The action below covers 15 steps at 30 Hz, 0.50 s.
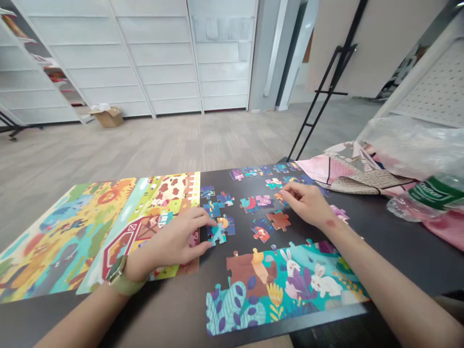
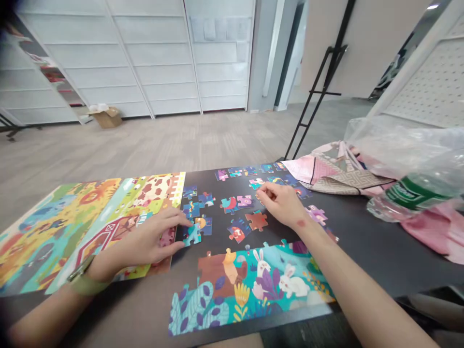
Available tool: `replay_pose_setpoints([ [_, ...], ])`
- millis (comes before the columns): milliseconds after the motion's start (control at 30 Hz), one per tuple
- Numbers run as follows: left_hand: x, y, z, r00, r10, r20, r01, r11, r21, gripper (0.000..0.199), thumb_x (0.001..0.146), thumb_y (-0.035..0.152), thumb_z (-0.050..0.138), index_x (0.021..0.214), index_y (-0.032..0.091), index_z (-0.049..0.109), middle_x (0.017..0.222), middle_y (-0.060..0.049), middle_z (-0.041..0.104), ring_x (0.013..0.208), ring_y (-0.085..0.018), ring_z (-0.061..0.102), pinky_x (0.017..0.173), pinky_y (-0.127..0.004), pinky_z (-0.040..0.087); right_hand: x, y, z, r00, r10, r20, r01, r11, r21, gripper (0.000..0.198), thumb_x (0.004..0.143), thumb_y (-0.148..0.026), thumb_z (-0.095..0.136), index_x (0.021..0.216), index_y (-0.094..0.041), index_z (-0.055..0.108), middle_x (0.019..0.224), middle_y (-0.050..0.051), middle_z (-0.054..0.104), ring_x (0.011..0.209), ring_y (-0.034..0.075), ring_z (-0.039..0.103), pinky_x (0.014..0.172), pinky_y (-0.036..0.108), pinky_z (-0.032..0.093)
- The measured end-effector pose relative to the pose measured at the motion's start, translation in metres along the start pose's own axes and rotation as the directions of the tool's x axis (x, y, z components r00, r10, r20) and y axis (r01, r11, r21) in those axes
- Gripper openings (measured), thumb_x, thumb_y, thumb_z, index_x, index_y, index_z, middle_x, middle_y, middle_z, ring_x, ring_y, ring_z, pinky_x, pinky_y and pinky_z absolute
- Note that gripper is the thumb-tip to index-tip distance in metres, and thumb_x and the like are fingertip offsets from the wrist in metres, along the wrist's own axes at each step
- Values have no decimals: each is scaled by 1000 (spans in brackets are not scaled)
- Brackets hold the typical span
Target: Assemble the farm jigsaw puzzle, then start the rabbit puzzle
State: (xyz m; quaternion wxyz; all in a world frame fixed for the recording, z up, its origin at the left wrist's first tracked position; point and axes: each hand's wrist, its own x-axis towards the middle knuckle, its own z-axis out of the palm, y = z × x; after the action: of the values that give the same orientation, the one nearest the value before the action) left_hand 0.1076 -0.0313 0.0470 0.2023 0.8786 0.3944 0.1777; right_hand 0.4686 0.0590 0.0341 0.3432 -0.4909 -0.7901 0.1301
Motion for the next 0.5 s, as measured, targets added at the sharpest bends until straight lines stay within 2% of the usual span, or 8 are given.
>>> replay_pose_setpoints([
  [100, 1, 0, -1, 999, -32, 25, 29, 990, 136, 45, 87, 37, 72, 128, 22, 61, 120, -11, 63, 109, -31, 59, 94, -46, 49, 0, 0, -1, 1000, 7, 7, -7, 1000, -16, 27, 92, -38, 56, 73, -21, 65, 54, -4, 53, 47, 12, 45, 49, 27, 31],
  [167, 2, 0, 2, 998, -52, 31, 46, 987, 157, 45, 87, 39, 72, 127, 22, 61, 118, -11, 64, 108, -31, 60, 92, -45, 50, 0, 1, -1, 1000, 9, 10, -9, 1000, -23, 27, 92, -38, 56, 72, -21, 64, 54, -4, 54, 47, 13, 46, 49, 27, 31],
  [300, 2, -2, 7, 999, -44, 8, 42, 993, 113, 40, 89, 34, 67, 128, 24, 62, 113, -8, 65, 105, -29, 61, 89, -42, 50, 0, 2, 0, 999, 26, 18, -26, 1000, -16, 28, 92, -40, 56, 72, -21, 64, 55, -3, 55, 47, 12, 46, 48, 28, 31],
  [400, 1, -1, 7, 1000, 22, 19, -24, 997, 72, 45, 85, 31, 67, 129, 23, 61, 108, -7, 65, 100, -27, 61, 86, -39, 49, 0, 2, -1, 999, 39, 8, -39, 999, -21, 30, 92, -41, 56, 72, -21, 64, 54, -3, 54, 47, 12, 45, 48, 28, 31],
  [500, -1, 4, 4, 993, 83, 80, -85, 996, 27, 41, 78, 31, 71, 117, 22, 65, 103, -5, 65, 94, -25, 61, 84, -38, 49, 0, 2, -1, 999, 34, 1, -34, 999, -17, 30, 92, -41, 56, 71, -21, 63, 54, -3, 53, 47, 12, 44, 48, 27, 30],
])
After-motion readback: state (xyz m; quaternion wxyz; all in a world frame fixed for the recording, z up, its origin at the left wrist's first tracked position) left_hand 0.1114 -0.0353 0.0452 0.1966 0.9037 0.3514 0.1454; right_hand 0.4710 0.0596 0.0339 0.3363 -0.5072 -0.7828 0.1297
